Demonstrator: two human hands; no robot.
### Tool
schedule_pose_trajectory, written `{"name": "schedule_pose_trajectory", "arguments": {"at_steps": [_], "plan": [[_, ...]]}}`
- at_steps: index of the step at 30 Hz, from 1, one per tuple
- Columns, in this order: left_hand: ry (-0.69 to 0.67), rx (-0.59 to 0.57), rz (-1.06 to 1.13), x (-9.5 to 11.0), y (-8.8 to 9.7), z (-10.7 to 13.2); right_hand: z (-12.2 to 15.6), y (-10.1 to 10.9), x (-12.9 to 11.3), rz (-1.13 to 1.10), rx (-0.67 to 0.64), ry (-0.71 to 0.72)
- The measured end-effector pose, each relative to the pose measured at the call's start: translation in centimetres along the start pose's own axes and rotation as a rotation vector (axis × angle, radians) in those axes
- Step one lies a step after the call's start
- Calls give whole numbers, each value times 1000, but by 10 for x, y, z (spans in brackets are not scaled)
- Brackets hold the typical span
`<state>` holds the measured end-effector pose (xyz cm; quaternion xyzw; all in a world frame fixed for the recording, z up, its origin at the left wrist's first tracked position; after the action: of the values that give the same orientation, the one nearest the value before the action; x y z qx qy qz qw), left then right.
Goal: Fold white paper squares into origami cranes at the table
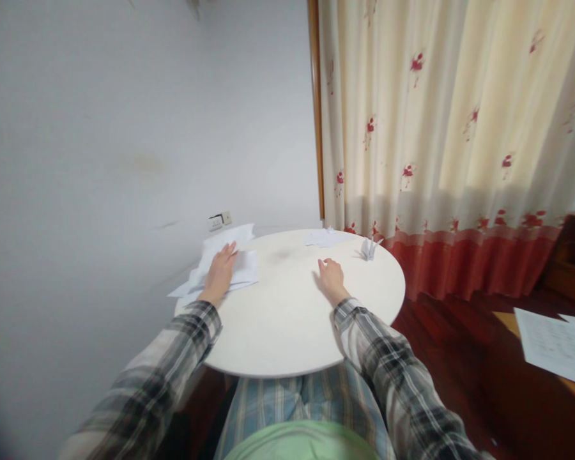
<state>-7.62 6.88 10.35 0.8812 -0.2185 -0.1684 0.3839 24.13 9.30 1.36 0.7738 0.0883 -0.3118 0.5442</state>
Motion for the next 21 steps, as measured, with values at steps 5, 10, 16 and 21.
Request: {"name": "schedule_pose_trajectory", "arguments": {"at_steps": [5, 10, 16, 21], "plan": [[101, -358, 70, -30, -55, 38, -4, -2, 0, 19, -24, -11], [277, -325, 117, -36, -56, 46, -6, -5, -2, 52, -49, -13], [429, -188, 53, -41, -38, 44, -4, -3, -3, 85, -57, -2], [472, -248, -34, -43, -41, 45, -4, -1, -4, 79, -47, -5]]}}
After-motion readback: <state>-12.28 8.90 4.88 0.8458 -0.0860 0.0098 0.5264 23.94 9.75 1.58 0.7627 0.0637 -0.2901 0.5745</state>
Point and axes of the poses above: each hand's wrist, its own z-axis away from the middle knuckle, its own y-axis out of the back of the hand, x = y × z, the point moved 9 cm from there along -z, towards the middle knuckle, and after that the axes turned 13 degrees about -y, right-handed, at the moved point
